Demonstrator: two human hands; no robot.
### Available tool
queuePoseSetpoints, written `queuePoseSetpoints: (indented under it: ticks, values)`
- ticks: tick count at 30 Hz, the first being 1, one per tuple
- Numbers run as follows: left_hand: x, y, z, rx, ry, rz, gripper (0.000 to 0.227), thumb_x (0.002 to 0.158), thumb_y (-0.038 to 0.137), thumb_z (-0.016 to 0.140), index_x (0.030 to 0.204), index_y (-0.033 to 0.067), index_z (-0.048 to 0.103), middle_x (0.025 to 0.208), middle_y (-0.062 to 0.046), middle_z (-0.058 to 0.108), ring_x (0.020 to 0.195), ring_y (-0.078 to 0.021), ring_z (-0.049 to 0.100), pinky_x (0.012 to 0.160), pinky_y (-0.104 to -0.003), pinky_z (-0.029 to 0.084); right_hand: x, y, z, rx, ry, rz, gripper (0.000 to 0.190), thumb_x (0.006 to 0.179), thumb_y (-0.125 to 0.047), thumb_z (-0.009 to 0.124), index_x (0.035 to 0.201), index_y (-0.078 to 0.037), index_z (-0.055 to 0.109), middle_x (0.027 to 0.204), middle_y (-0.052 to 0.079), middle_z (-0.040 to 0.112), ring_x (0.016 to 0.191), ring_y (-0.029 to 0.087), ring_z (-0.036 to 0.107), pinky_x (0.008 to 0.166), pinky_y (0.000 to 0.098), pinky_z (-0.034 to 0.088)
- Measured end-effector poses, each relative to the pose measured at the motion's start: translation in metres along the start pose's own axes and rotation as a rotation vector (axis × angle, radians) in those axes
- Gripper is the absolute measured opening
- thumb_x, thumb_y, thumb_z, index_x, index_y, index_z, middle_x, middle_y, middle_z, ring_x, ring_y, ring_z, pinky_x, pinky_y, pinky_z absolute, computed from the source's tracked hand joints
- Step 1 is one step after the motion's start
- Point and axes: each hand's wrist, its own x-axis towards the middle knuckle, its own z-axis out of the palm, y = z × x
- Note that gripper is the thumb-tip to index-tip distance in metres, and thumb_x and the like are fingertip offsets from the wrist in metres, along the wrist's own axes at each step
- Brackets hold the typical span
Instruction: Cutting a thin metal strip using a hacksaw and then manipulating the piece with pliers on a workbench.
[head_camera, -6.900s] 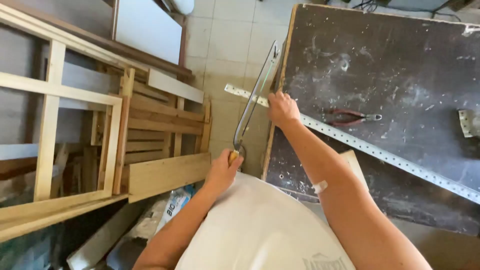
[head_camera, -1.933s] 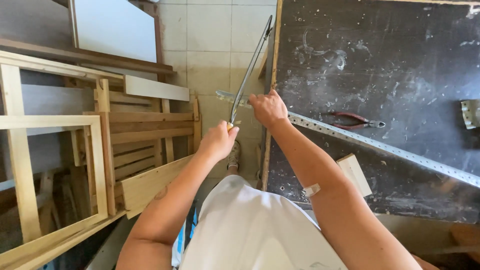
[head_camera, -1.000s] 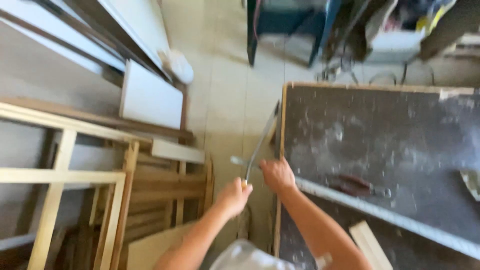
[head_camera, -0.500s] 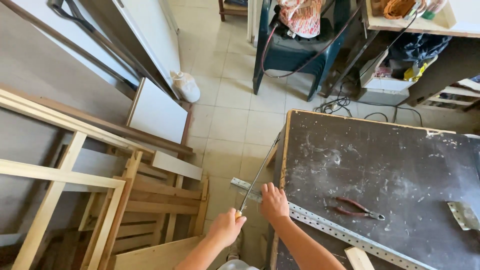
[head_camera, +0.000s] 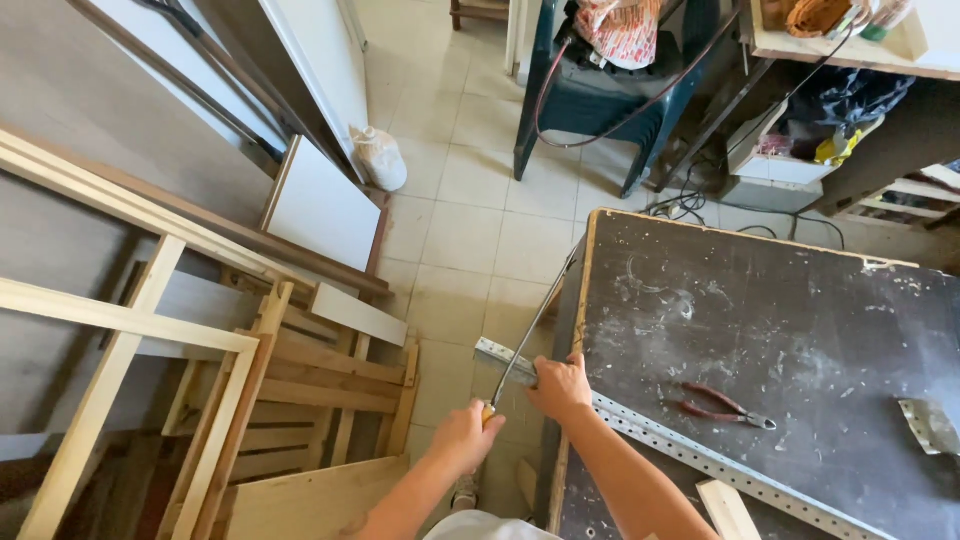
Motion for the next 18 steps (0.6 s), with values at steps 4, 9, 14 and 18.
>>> queuePoseSetpoints:
  ticks: [4,9,14,18]
  values:
    - [-0.013,0.010,-0.014,-0.032,-0.004,-0.004,0.046,0.104,0.060,0.052,0.115,0.0153,0.058,0.104,-0.014,0.074,0.095,-0.0401,0.070,0.078,-0.053,0.051,-0.002,0.000,-0.001,0.006,-0.002,0.010,0.032,0.096,-0.048,0.060,0.101,-0.016,0.057,0.082,0.004,0.074,0.078,0.030,0.070,0.110,0.0419,0.033]
    - [-0.011,0.007,-0.004,-0.013,-0.056,-0.021,0.051,0.104,0.060,0.050,0.130,0.0167,0.058,0.114,-0.014,0.074,0.104,-0.0402,0.070,0.084,-0.053,0.053,-0.012,0.007,0.004,-0.037,0.064,-0.052,0.031,0.089,-0.039,0.074,0.105,-0.016,0.061,0.100,0.005,0.073,0.104,0.027,0.070,0.123,0.0441,0.028]
    - [-0.009,0.004,0.007,-0.023,-0.023,-0.001,0.052,0.105,0.057,0.052,0.132,0.0136,0.056,0.112,-0.016,0.072,0.100,-0.0400,0.069,0.081,-0.053,0.053,-0.013,0.016,0.012,0.040,0.160,-0.128,0.044,0.090,-0.058,0.071,0.094,-0.015,0.060,0.087,0.004,0.070,0.093,0.028,0.070,0.117,0.0454,0.031]
    - [-0.004,0.002,0.011,-0.005,-0.002,-0.001,0.052,0.104,0.058,0.053,0.132,0.0147,0.057,0.112,-0.017,0.073,0.103,-0.0420,0.069,0.082,-0.055,0.053,-0.014,0.020,0.009,0.056,0.134,-0.162,0.048,0.097,-0.062,0.067,0.097,-0.015,0.058,0.087,0.003,0.072,0.086,0.029,0.072,0.117,0.0481,0.031]
